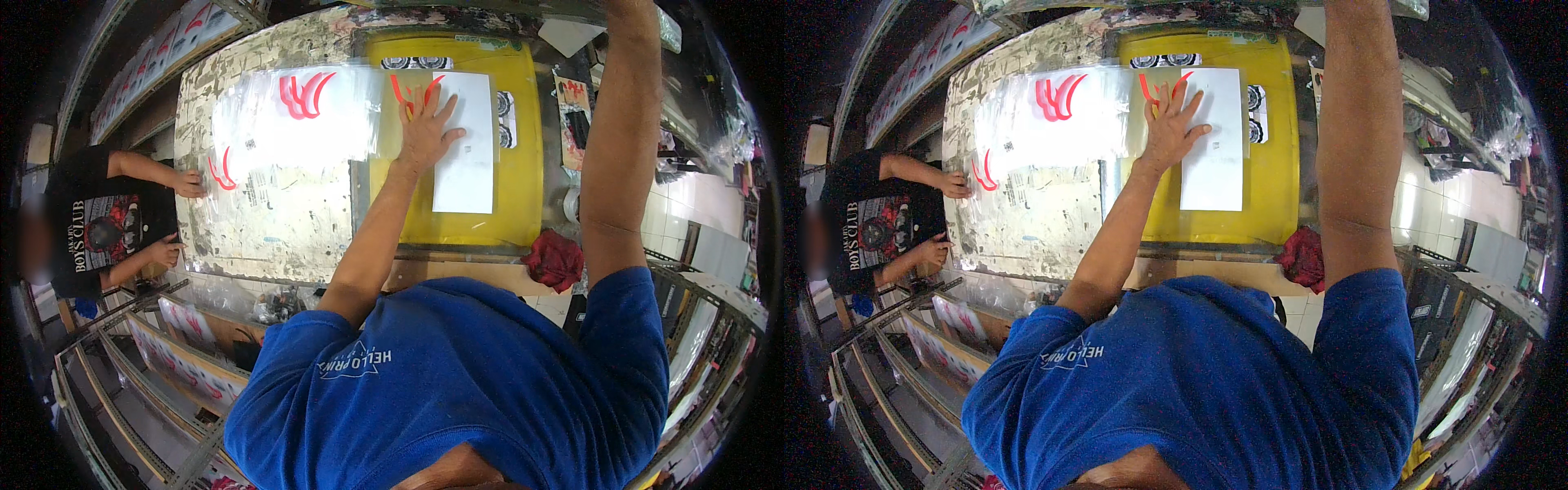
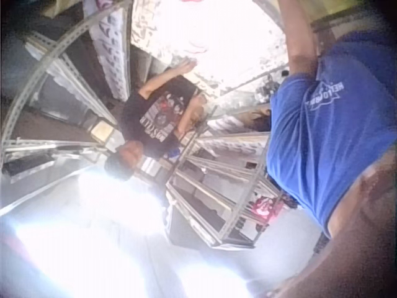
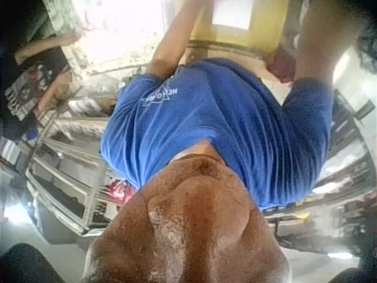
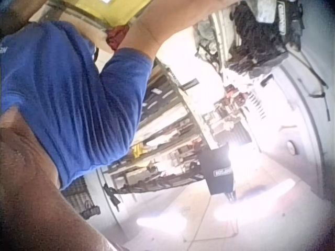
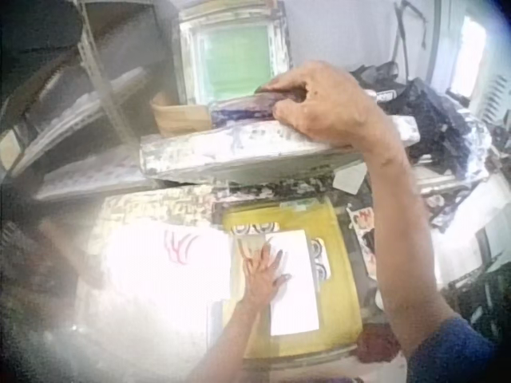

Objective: The person repeatedly aligns a screen printing frame over a white sheet on a yellow work surface, presses down to transfer a red logo, and lifts the frame to reveal the printed design. The process is repeated multiple times in a continuous loop.

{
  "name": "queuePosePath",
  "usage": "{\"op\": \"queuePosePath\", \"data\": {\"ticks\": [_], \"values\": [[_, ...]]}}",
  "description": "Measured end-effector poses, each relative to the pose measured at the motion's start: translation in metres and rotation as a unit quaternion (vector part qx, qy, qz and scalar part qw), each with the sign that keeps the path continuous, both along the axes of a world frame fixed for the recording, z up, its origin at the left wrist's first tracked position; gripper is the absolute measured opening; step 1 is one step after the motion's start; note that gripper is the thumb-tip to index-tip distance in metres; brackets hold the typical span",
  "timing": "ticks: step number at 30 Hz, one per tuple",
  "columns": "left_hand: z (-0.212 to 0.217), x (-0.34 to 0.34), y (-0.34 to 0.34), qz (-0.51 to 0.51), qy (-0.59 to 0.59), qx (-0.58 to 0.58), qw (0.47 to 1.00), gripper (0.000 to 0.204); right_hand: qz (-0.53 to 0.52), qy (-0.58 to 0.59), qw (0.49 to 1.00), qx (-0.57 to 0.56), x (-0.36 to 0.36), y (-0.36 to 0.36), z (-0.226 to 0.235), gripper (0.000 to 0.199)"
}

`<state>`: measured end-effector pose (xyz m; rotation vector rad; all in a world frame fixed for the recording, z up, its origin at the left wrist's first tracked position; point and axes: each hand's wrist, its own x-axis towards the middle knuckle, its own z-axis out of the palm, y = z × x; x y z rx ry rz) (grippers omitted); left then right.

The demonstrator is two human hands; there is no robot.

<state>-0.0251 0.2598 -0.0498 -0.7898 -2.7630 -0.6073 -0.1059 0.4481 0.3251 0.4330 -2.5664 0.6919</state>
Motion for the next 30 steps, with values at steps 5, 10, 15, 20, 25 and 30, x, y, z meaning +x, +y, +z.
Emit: {"op": "queuePosePath", "data": {"ticks": [5, 10, 15, 20, 25, 30], "values": [[0.088, 0.014, -0.013, 0.066, 0.042, 0.447, 0.891, 0.089, -0.039, -0.018, 0.998, 0.046, 0.047, -0.005, -0.027, 0.039], [0.142, 0.064, -0.061, 0.096, -0.053, 0.673, 0.732, 0.082, 0.029, 0.079, 0.992, 0.090, 0.116, -0.012, -0.121, 0.048], [0.056, 0.122, -0.092, 0.164, -0.185, 0.609, 0.753, 0.055, 0.027, -0.056, 0.997, 0.037, 0.154, -0.027, -0.191, 0.046], [-0.001, 0.137, -0.105, 0.183, -0.034, 0.318, 0.930, 0.074, 0.026, -0.115, 0.981, 0.156, 0.167, -0.031, -0.268, 0.062], [-0.005, 0.142, -0.110, 0.212, -0.014, 0.192, 0.958, 0.064, -0.002, -0.154, 0.980, 0.125, 0.149, -0.032, -0.313, 0.069], [-0.004, 0.144, -0.111, 0.203, -0.008, 0.189, 0.961, 0.067, -0.039, -0.061, 0.990, 0.123, 0.060, -0.015, -0.328, 0.071]]}}
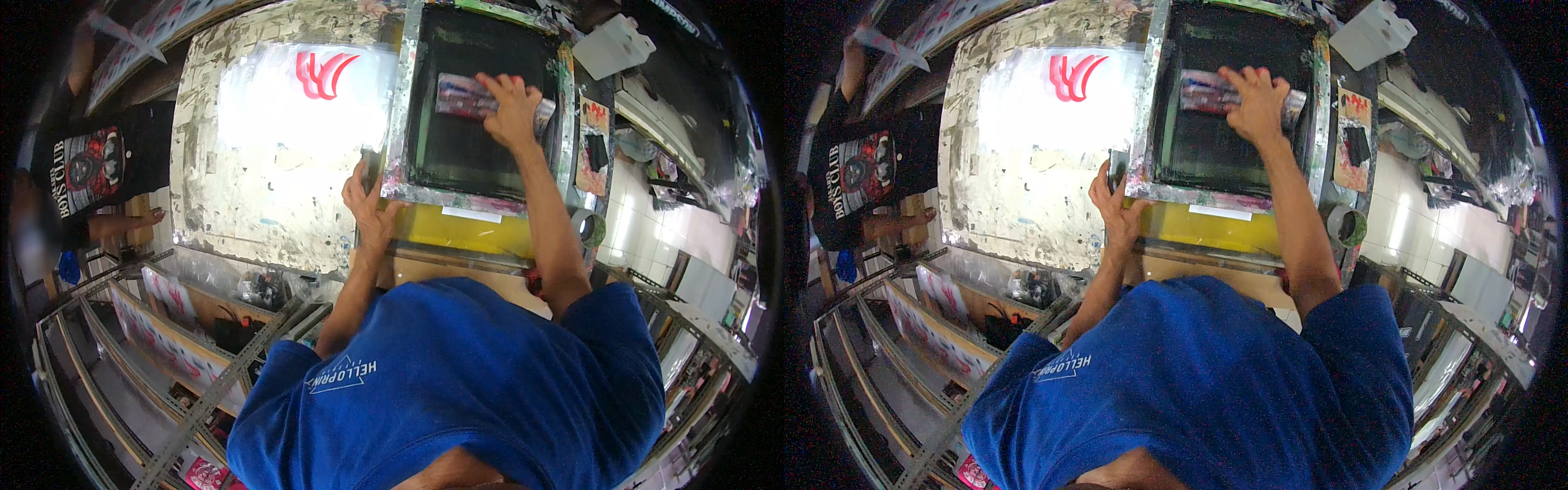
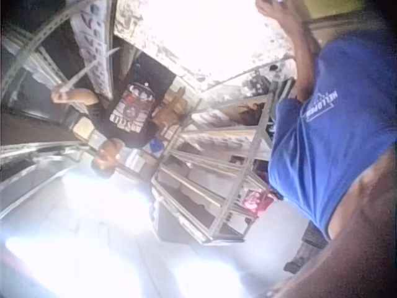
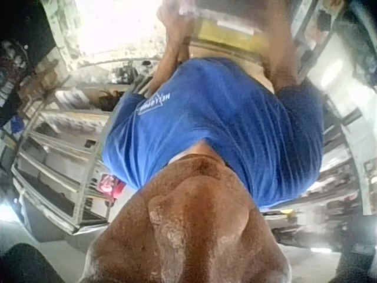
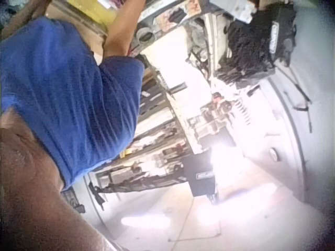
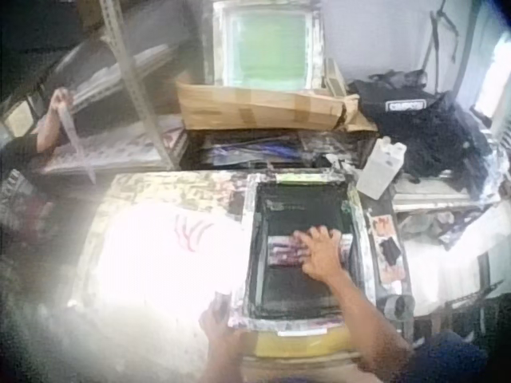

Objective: The person repeatedly aligns a screen printing frame over a white sheet on a yellow work surface, presses down to transfer a red logo, and lifts the frame to reveal the printed design. The process is repeated multiple times in a continuous loop.

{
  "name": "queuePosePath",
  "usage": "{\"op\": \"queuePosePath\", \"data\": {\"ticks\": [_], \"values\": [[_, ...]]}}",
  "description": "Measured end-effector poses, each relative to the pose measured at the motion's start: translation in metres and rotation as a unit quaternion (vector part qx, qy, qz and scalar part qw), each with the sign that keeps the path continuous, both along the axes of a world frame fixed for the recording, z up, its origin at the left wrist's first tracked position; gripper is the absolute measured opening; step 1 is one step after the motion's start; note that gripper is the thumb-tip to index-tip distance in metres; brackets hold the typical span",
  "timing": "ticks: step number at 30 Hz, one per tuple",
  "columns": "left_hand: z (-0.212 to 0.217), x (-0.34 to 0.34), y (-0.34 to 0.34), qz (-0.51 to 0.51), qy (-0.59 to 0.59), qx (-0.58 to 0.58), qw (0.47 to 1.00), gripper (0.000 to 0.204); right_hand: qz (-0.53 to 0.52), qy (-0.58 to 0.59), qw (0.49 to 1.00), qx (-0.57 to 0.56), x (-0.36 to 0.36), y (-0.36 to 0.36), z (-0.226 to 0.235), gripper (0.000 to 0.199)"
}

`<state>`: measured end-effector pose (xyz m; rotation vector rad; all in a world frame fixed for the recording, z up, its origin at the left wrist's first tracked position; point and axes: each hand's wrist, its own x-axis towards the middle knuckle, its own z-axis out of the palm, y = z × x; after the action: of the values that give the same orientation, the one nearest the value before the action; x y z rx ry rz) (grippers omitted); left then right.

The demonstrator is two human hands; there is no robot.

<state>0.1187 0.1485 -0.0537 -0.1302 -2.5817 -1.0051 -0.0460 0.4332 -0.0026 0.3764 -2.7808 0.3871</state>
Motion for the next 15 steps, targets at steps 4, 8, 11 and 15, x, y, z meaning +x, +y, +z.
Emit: {"op": "queuePosePath", "data": {"ticks": [4, 8, 11, 15], "values": [[0.003, -0.001, 0.001, -0.005, 0.006, -0.001, 1.000, 0.069, -0.002, 0.053, 0.998, 0.018, -0.076, 0.018, -0.008, 0.071], [0.007, 0.003, 0.001, 0.012, -0.033, 0.000, 0.999, 0.069, 0.053, 0.096, 0.994, 0.021, -0.142, 0.034, -0.013, 0.065], [0.004, 0.003, 0.002, 0.001, -0.025, 0.039, 0.999, 0.069, 0.054, 0.133, 0.990, 0.016, -0.182, 0.049, -0.008, 0.058], [0.001, 0.006, -0.001, 0.007, 0.008, 0.041, 0.999, 0.068, 0.012, 0.034, 0.999, 0.028, -0.196, 0.039, 0.008, 0.052]]}}
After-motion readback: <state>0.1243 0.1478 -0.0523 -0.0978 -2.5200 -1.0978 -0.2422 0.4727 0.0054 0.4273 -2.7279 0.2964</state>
